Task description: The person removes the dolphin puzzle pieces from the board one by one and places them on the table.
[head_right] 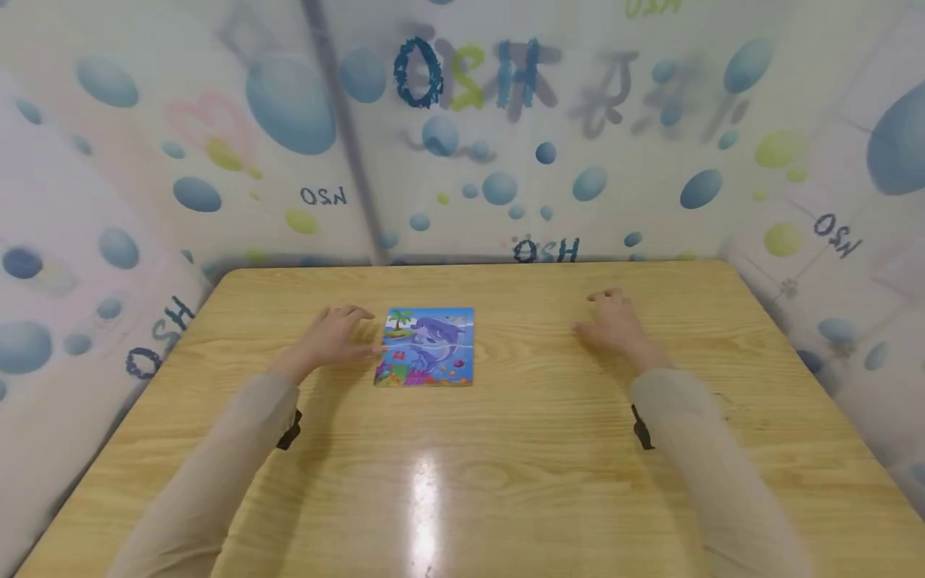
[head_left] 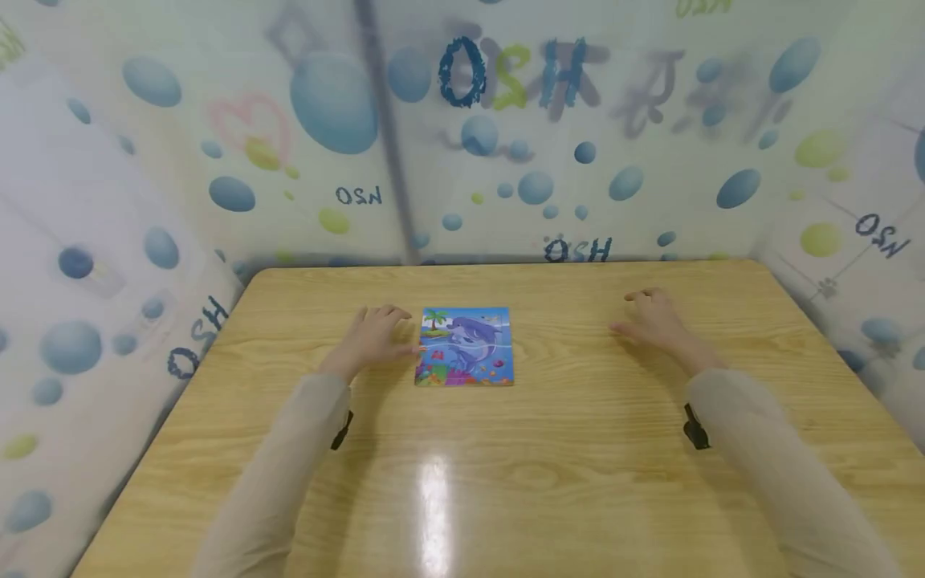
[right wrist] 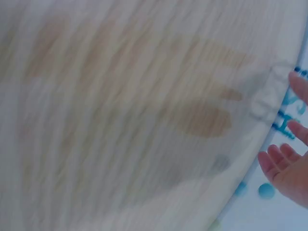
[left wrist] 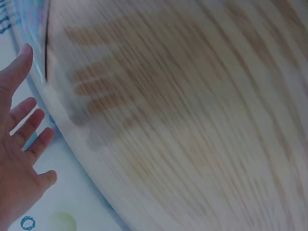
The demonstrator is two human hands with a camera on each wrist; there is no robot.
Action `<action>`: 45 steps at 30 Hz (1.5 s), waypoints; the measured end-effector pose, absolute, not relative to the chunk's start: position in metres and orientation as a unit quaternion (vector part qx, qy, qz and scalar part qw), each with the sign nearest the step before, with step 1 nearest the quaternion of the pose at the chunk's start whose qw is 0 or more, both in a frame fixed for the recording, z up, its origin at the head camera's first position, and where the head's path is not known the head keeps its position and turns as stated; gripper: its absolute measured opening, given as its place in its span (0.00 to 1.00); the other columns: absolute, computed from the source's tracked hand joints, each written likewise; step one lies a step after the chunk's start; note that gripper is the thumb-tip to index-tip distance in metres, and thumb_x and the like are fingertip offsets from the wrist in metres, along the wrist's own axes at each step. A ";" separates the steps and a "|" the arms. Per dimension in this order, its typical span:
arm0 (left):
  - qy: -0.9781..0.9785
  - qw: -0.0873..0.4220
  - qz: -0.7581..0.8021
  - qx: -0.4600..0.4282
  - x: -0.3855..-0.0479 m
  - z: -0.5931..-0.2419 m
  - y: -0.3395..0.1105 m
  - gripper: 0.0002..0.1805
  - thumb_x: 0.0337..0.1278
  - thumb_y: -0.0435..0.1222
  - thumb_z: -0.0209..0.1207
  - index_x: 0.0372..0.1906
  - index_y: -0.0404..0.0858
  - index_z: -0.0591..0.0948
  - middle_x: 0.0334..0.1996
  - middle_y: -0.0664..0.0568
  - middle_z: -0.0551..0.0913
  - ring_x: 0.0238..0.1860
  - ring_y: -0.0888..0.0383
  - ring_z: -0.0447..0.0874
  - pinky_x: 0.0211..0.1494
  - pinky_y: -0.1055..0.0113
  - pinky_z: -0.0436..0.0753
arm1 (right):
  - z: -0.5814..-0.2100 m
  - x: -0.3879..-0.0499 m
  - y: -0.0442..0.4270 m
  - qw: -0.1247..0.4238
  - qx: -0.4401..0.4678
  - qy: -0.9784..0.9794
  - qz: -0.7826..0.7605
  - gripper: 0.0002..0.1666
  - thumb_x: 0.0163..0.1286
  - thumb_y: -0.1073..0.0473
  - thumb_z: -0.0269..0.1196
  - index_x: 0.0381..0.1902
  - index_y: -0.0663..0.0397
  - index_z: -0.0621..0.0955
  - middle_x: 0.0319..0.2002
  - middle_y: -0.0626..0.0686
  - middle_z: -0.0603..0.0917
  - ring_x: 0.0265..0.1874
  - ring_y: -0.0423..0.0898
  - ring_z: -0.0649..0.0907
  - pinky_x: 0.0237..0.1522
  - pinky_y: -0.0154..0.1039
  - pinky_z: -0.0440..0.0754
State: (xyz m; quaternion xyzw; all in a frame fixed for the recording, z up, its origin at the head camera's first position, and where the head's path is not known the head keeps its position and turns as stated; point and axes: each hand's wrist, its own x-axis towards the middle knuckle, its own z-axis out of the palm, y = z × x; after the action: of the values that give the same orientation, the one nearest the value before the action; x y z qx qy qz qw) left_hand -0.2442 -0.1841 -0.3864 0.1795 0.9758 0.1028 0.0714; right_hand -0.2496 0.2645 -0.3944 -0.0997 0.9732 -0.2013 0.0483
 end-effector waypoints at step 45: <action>0.951 0.206 0.176 0.151 -0.268 -0.383 -0.151 0.39 0.54 0.40 0.61 0.67 0.30 0.58 0.68 0.37 0.55 0.69 0.42 0.53 0.71 0.52 0.56 | -0.389 -0.295 0.020 0.157 -0.221 0.939 -0.214 0.34 0.56 0.47 0.66 0.55 0.62 0.73 0.54 0.60 0.74 0.55 0.54 0.72 0.59 0.47 0.72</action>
State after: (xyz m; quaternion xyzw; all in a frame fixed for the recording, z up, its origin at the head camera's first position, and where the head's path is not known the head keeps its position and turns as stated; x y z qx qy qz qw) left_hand -0.2678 -0.1506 -0.3828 0.1507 0.9507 0.1760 0.2063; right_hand -0.2950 0.0195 -0.3894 -0.2210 0.9385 -0.2137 0.1572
